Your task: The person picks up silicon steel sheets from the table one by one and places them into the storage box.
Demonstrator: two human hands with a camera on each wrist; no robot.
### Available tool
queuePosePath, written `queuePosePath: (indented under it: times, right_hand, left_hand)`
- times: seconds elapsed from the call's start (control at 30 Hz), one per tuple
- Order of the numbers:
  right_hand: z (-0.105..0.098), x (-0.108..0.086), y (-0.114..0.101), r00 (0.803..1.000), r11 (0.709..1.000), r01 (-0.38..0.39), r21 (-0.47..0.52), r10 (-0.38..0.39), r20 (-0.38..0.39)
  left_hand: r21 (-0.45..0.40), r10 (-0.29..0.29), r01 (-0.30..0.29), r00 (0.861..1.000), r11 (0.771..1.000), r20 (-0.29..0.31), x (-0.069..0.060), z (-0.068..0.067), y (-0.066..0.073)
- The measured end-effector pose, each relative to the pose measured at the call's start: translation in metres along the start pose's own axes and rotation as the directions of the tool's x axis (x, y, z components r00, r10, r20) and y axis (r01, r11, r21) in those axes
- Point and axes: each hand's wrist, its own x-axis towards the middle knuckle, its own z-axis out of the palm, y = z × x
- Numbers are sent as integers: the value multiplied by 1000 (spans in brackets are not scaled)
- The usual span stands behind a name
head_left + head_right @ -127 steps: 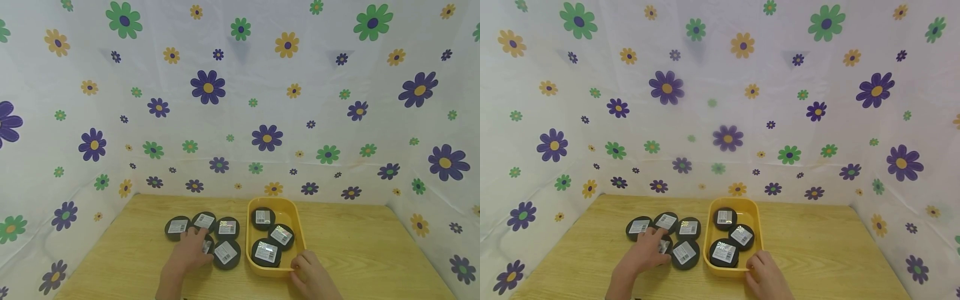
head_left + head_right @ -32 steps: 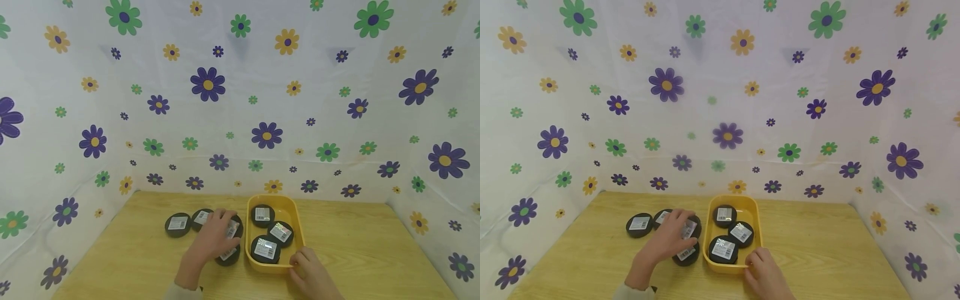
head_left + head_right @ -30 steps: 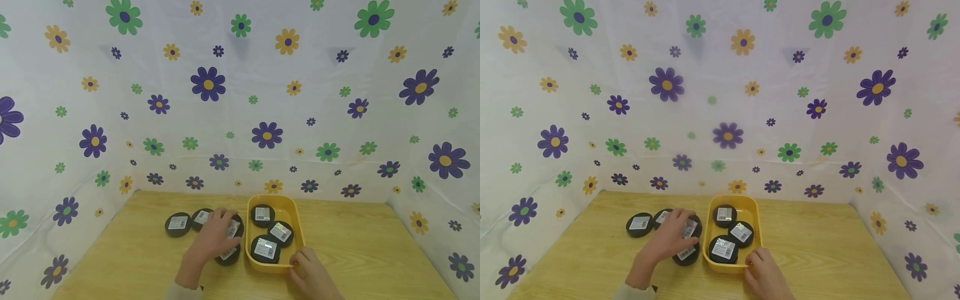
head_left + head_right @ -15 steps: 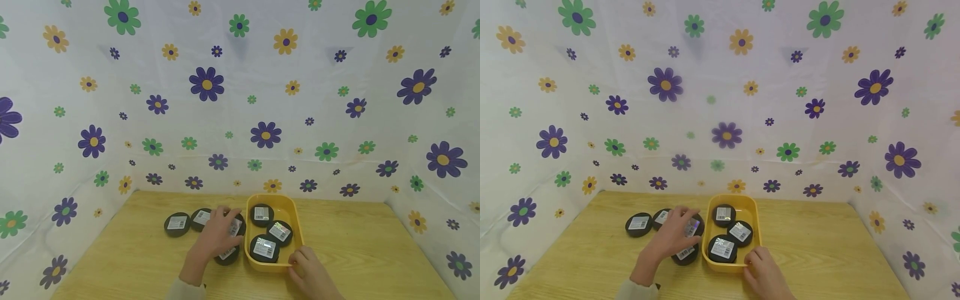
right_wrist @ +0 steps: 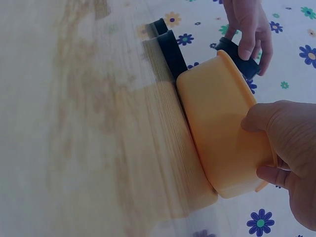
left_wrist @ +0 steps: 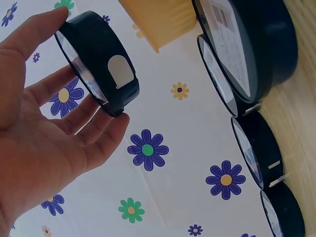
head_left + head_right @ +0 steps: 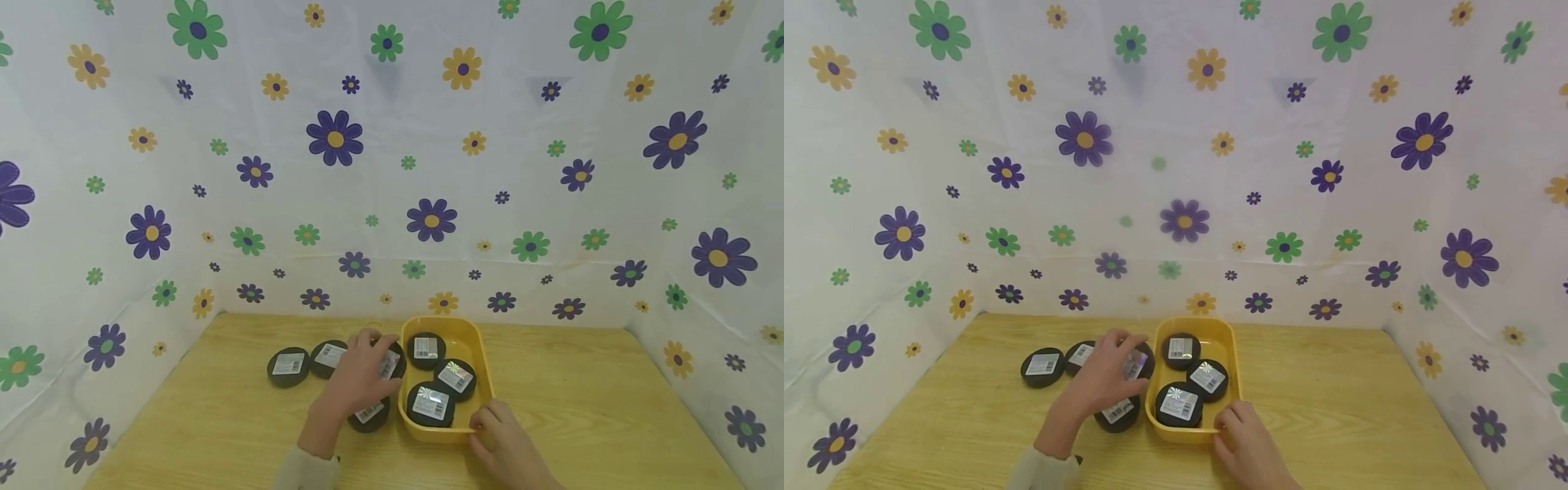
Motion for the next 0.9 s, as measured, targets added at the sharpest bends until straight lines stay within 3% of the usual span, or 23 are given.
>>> queuePosePath:
  times: [0.23,0.57,0.9]
  right_hand:
    - [3,0,4,999,999,35,10,-34,-38]
    - [-2,-1,0,995,997,-77,15,76,63]
    - [2,-2,3,999,999,33,18,-32,-20]
  left_hand:
    - [12,30,-29,999,999,-14,6,0,4]
    - [-24,12,-12,1000,1000,12,9,4,8]
    - [-24,20,-19,999,1000,35,14,10,11]
